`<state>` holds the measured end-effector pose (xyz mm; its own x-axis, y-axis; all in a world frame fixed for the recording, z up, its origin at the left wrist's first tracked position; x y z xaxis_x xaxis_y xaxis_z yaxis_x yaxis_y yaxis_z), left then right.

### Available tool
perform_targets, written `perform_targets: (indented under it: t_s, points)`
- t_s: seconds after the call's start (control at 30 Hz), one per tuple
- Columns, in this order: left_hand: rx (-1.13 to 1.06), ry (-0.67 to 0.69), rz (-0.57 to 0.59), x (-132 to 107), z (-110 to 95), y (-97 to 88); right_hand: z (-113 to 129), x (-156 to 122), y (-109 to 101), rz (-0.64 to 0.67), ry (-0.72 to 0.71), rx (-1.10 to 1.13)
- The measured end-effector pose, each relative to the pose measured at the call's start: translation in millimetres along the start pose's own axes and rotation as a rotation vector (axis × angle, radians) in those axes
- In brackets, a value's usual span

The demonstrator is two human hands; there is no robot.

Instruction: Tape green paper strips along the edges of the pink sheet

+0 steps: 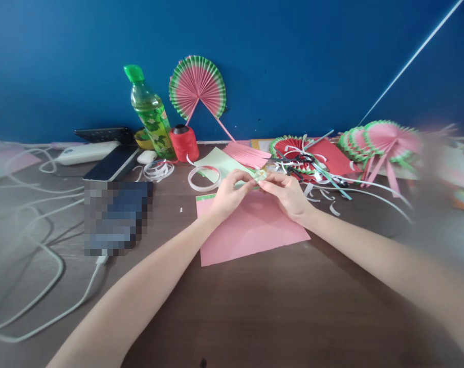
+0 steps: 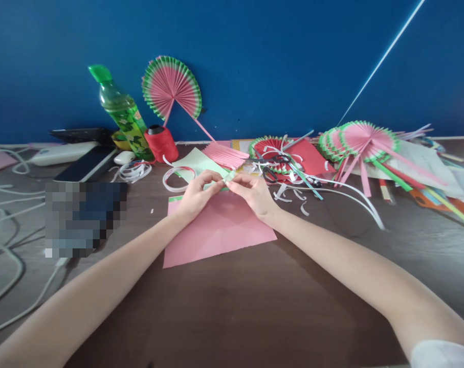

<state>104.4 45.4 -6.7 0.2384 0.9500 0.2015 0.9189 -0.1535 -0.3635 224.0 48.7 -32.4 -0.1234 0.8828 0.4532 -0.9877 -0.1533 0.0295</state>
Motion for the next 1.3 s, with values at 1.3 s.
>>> perform_targets:
  t_s: [1.3]
  points:
    - [-0.008,-0.039,0.004,-0.7,0.8,1.3,-2.2,-0.3,2.7,0.018,0.004,0.007]
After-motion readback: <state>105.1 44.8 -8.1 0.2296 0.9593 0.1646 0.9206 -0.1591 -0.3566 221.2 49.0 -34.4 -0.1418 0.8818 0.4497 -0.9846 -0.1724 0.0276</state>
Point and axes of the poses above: each hand's wrist, its own x-axis towards the middle knuckle, its own y-axis out of the palm, z = x × y, the point moved 10 cm from there along x, towards the middle knuckle, and after that the axes turned 10 degrees about -y, right-handed, at the moved point
